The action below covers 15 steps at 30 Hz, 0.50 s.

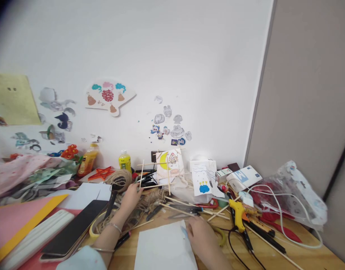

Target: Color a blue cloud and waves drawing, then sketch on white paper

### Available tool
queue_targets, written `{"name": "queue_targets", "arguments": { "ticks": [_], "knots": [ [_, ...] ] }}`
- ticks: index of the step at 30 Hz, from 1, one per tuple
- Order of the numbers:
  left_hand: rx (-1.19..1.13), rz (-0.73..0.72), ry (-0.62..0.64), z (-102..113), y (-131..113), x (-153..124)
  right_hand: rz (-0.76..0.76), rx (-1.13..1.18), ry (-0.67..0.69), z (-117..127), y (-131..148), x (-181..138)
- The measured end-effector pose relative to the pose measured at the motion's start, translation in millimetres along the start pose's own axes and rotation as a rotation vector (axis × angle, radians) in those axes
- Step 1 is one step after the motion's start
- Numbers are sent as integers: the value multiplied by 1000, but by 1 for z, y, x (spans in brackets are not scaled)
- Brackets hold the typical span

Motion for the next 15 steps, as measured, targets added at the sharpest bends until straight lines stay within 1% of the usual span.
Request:
{"name": "queue_targets", "arguments": {
  "ticks": [8,15],
  "knots": [
    [-76,-42,50,1,-3,6,26,-5,-2,1,7,-4],
    [-89,-19,58,5,-4,7,23,-11,4,-3,5,-3]
  ]
}}
Point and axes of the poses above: each hand's wrist, its own x-axis towards the middle knuckle, its own z-axis out of the back of the hand, y = z × x, the point moved 5 cm from there along x, towards the middle knuckle, and after that the axes turned 8 degrees about x, right-handed, at the moved point
